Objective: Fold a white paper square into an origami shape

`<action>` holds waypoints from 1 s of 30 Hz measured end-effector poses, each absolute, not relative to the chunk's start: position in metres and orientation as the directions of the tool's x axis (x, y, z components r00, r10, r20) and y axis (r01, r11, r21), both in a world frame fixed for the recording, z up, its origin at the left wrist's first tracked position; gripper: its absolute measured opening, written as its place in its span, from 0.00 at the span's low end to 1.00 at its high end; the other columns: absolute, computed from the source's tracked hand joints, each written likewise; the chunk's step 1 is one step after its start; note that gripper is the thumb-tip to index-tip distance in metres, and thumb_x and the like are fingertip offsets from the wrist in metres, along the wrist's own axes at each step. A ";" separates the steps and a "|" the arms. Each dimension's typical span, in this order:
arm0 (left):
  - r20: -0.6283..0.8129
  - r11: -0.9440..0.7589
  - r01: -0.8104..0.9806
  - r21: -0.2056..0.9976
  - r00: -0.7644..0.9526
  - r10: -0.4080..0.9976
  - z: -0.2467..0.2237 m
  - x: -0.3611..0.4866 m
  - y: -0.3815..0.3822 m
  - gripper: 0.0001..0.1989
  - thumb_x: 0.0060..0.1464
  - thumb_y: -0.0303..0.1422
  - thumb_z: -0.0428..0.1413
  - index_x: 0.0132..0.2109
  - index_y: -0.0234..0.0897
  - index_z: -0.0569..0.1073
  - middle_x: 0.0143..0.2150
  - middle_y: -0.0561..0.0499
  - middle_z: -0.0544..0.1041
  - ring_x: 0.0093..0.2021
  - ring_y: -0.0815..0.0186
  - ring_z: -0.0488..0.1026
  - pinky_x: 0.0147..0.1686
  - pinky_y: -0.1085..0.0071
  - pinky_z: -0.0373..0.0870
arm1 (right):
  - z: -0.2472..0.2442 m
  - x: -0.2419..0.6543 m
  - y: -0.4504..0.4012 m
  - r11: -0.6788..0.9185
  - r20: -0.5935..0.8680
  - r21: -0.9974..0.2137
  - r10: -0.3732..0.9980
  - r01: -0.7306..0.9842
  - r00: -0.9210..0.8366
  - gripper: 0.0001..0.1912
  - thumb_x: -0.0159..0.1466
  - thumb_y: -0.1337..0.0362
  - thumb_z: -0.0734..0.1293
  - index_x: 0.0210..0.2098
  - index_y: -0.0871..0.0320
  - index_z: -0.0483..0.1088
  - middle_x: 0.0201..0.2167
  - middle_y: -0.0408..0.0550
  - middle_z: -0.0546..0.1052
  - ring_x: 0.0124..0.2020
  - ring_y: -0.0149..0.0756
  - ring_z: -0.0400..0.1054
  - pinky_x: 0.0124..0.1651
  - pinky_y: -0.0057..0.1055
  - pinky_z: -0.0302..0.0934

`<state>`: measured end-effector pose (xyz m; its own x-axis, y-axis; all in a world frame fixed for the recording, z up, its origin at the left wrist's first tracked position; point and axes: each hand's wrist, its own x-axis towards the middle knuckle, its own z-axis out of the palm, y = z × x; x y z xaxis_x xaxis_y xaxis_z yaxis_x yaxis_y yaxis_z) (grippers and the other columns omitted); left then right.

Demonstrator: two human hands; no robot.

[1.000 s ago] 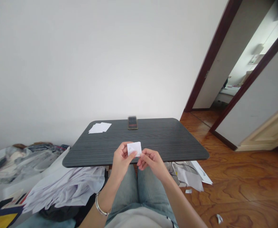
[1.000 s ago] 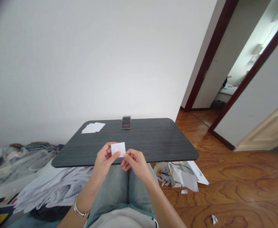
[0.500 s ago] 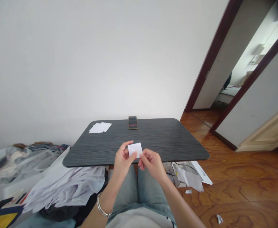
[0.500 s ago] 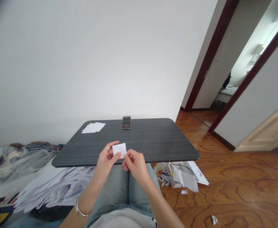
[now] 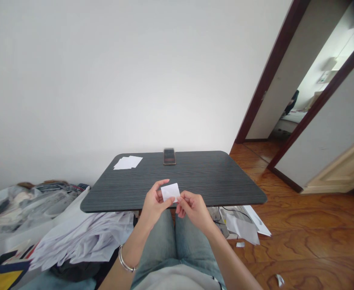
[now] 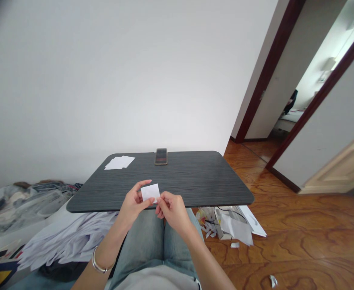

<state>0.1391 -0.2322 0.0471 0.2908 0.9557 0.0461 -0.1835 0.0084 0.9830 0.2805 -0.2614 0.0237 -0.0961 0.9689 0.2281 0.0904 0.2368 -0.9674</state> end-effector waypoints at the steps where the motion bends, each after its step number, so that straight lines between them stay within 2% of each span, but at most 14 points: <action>1: 0.040 0.016 -0.186 0.982 0.297 0.954 0.048 0.137 -0.232 0.34 0.38 0.29 0.63 0.53 0.32 0.60 0.30 0.49 0.78 0.30 0.66 0.75 0.34 0.71 0.70 | 0.023 0.281 -0.261 0.232 0.223 -0.969 0.970 0.087 -0.100 0.17 0.62 0.55 0.59 0.22 0.59 0.62 0.16 0.42 0.70 0.15 0.26 0.63 0.20 0.22 0.60; 10: -0.009 0.055 -0.104 0.993 0.403 0.915 0.052 0.120 -0.227 0.43 0.41 0.32 0.62 0.62 0.28 0.52 0.27 0.51 0.78 0.27 0.68 0.74 0.34 0.72 0.68 | 0.019 0.284 -0.257 0.163 0.160 -0.987 0.976 0.009 -0.149 0.19 0.60 0.50 0.60 0.22 0.59 0.62 0.15 0.41 0.70 0.13 0.25 0.62 0.17 0.22 0.58; 19: -0.006 0.031 -0.042 0.999 0.511 0.860 0.053 0.110 -0.224 0.44 0.48 0.34 0.58 0.65 0.29 0.40 0.23 0.56 0.75 0.28 0.69 0.72 0.38 0.69 0.67 | 0.015 0.287 -0.252 0.115 0.117 -0.993 0.977 -0.019 -0.179 0.19 0.58 0.49 0.61 0.22 0.59 0.62 0.14 0.41 0.71 0.12 0.25 0.62 0.17 0.22 0.58; 26: 0.004 0.047 -0.083 0.995 0.528 0.849 0.056 0.112 -0.227 0.45 0.49 0.33 0.57 0.65 0.34 0.39 0.27 0.54 0.76 0.31 0.68 0.72 0.39 0.68 0.68 | 0.016 0.287 -0.251 0.138 0.132 -0.990 0.978 0.027 -0.159 0.18 0.60 0.52 0.60 0.22 0.59 0.62 0.14 0.41 0.70 0.12 0.25 0.61 0.17 0.21 0.58; 30: -0.021 0.050 -0.053 0.997 0.448 0.894 0.050 0.122 -0.226 0.44 0.43 0.31 0.61 0.63 0.33 0.46 0.35 0.47 0.77 0.34 0.64 0.73 0.36 0.69 0.69 | 0.015 0.285 -0.252 0.159 0.147 -0.984 0.979 0.078 -0.144 0.14 0.60 0.57 0.60 0.22 0.59 0.62 0.15 0.41 0.70 0.14 0.25 0.62 0.18 0.22 0.59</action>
